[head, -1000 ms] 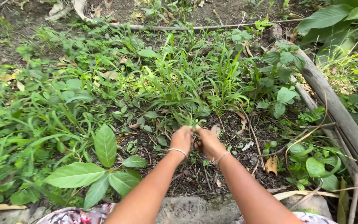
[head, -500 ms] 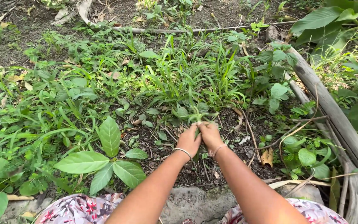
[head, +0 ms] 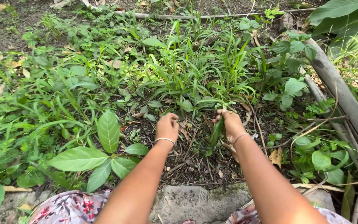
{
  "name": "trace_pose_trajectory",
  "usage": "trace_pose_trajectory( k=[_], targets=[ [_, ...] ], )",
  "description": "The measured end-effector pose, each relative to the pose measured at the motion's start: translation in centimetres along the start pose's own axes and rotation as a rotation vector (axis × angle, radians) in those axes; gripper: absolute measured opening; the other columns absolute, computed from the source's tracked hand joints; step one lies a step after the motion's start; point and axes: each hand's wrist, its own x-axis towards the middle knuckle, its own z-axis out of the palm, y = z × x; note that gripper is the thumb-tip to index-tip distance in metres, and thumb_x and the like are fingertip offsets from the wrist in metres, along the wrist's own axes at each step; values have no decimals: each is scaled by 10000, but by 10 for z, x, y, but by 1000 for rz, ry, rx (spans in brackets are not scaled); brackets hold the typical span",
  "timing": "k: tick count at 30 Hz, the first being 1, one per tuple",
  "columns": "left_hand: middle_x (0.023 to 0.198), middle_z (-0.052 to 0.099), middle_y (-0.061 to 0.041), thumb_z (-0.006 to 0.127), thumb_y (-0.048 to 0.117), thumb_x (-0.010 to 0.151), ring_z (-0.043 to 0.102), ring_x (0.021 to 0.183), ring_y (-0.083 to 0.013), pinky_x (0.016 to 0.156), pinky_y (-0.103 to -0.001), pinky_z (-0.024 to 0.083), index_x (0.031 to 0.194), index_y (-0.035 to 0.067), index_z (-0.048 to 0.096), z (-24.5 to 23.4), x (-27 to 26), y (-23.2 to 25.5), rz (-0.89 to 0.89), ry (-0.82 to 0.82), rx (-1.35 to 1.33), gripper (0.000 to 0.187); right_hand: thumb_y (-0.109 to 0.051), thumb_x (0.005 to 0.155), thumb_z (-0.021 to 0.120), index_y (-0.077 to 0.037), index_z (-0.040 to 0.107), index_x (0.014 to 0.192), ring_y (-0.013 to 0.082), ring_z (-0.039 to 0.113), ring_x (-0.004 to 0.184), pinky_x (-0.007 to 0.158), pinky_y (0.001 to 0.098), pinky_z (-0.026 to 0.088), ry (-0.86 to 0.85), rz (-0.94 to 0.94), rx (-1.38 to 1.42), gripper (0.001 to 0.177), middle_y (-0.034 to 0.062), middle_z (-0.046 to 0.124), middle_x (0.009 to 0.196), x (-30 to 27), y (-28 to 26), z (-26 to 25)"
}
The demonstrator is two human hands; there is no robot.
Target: Pulling weeds and small unwanted plants from the garden soil by hand.
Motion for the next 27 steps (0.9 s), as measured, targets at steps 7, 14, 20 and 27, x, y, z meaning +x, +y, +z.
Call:
trace_pose_trajectory(
  k=[7, 14, 20, 27],
  targets=[
    [966, 640, -85, 705, 147, 874, 638, 959, -304, 836, -436, 523, 964, 108, 659, -16, 35, 38, -143, 14, 120, 108, -250, 1081, 475, -68, 626, 1046, 84, 389, 527, 501, 293, 411, 71, -92, -193, 239, -47, 435, 672, 14, 8, -12],
    [1317, 607, -79, 497, 657, 957, 494, 1286, -326, 1082, -604, 285, 1172, 212, 690, 24, 88, 39, -629, -46, 243, 530, -237, 1050, 481, -70, 661, 1025, 75, 338, 502, 456, 261, 318, 45, -53, -282, 246, -54, 416, 640, -10, -6, 7],
    [1337, 662, -115, 500, 733, 944, 537, 1286, -304, 1097, -525, 312, 1233, 136, 703, 43, 107, 40, -767, -337, 386, 694, -273, 1055, 508, -80, 681, 1007, 68, 355, 510, 453, 249, 317, -13, -33, -335, 264, -58, 443, 655, -13, -1, 16],
    [1143, 636, -140, 531, 729, 925, 501, 1063, -261, 896, -366, 453, 1117, -6, 726, 115, 106, -65, -606, -494, 443, 784, -274, 1052, 511, -87, 687, 999, 76, 367, 512, 464, 257, 332, 2, 1, -449, 262, -45, 453, 680, -23, -1, 27]
  ],
)
